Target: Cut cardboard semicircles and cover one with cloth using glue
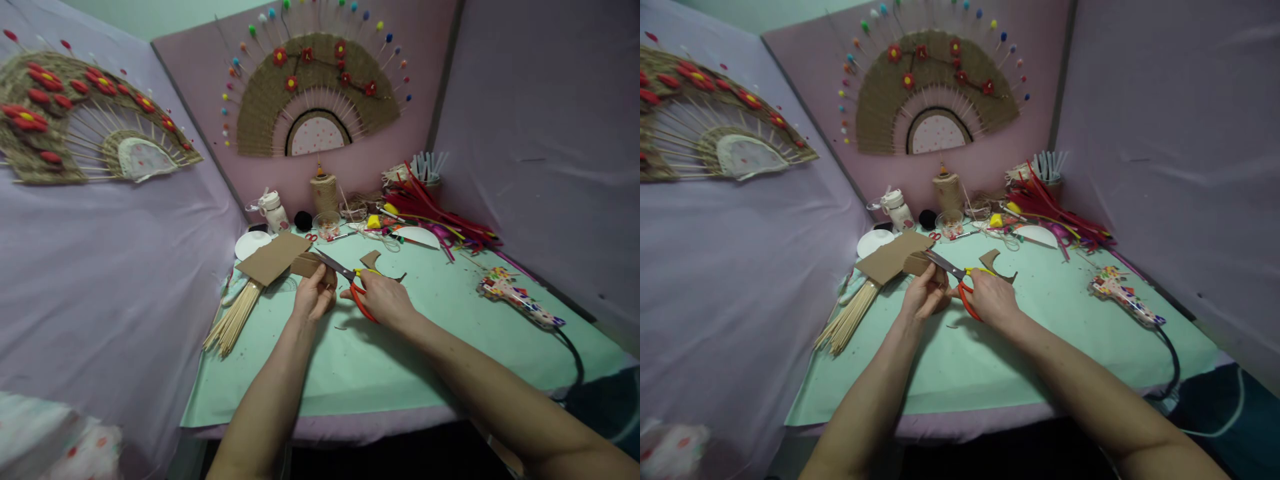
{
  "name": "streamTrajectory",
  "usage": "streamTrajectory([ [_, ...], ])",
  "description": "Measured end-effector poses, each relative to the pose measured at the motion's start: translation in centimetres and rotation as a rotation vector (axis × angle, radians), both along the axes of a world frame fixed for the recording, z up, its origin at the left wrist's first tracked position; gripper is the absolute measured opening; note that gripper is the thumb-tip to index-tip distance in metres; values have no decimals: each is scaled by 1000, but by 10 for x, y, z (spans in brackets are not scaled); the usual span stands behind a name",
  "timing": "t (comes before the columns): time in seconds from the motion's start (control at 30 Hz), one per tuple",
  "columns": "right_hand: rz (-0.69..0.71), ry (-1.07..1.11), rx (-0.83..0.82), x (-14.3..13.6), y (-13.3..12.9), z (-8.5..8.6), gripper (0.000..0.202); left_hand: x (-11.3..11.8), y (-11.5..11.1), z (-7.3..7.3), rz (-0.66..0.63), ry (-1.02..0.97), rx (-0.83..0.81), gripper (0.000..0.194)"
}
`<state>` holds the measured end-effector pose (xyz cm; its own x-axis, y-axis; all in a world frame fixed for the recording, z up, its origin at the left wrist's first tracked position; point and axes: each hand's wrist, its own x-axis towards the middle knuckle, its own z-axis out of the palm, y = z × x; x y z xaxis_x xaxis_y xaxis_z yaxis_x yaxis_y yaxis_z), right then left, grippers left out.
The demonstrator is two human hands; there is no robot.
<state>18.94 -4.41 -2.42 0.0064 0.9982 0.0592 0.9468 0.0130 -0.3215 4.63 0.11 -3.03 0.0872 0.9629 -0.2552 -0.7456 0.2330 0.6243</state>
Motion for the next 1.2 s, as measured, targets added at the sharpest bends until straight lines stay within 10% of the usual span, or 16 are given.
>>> streamTrajectory([
  [0.5,20,14,15,4,2,-5,57,-3,1,1,-52,17,-11,17],
  [1.2,32,1402,9,7,34,-31,44,15,-4,-17,-239,46,27,20],
])
